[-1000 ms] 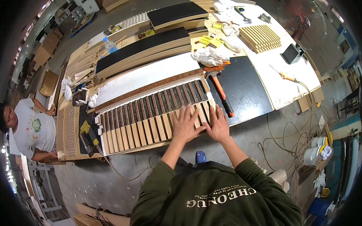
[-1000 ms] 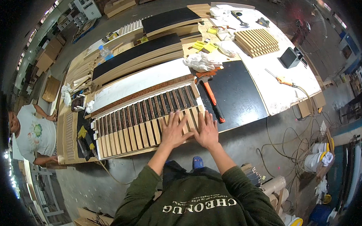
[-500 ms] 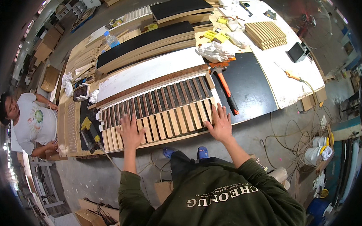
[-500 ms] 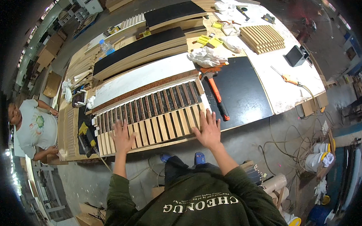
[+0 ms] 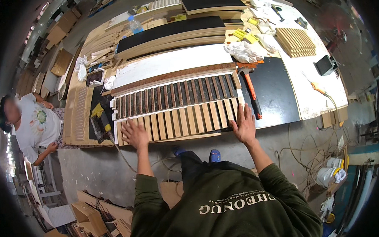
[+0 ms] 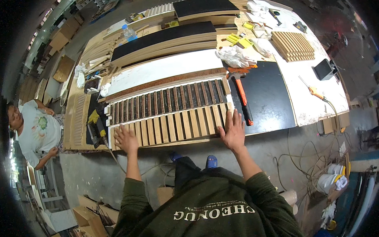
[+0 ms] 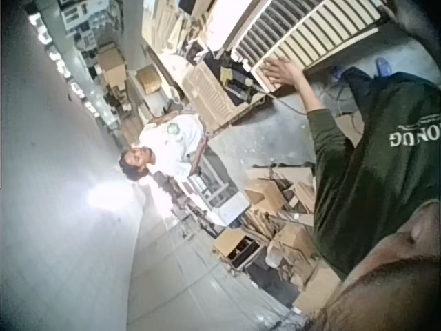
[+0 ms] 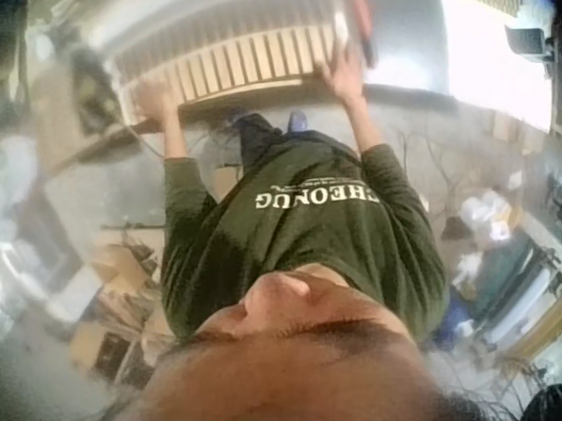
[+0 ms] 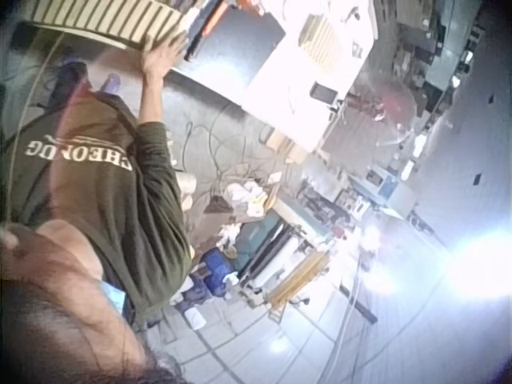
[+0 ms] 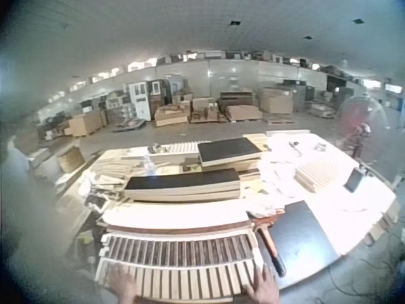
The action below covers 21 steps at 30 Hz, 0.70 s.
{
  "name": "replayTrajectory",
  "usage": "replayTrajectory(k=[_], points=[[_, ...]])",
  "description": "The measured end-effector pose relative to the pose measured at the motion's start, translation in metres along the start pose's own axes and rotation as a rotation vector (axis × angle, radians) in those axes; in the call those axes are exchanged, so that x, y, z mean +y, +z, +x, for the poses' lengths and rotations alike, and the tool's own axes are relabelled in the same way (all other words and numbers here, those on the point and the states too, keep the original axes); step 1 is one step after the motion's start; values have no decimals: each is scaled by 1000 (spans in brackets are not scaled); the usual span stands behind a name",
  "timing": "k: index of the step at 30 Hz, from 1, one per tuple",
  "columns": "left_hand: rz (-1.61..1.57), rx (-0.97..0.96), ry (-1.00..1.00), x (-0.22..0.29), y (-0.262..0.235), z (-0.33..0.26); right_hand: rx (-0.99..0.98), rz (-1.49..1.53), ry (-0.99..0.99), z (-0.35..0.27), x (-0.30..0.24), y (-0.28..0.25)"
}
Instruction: Assembling wooden furniture components by attaching slats to a frame using a pneumatic nail gun.
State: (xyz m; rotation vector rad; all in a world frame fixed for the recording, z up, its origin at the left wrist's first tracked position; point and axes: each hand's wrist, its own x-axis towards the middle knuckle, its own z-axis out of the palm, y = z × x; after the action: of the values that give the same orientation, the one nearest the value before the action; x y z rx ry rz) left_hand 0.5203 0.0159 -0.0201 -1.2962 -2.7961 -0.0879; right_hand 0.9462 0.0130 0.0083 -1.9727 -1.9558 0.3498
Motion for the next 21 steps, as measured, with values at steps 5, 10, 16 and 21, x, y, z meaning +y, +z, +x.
replayTrajectory(k=[5, 10, 16, 21], points=[[-132, -29, 314, 95, -24, -82, 22, 14, -9, 0, 5, 3], [-301, -165, 758, 172, -43, -172, 80, -51, -36, -3, 12, -1], [-273, -43, 626, 111, -55, -136, 170, 201, -10, -12, 32, 5], [50, 321, -22, -58, 0, -13, 168, 402, 10, -28, 46, -12]])
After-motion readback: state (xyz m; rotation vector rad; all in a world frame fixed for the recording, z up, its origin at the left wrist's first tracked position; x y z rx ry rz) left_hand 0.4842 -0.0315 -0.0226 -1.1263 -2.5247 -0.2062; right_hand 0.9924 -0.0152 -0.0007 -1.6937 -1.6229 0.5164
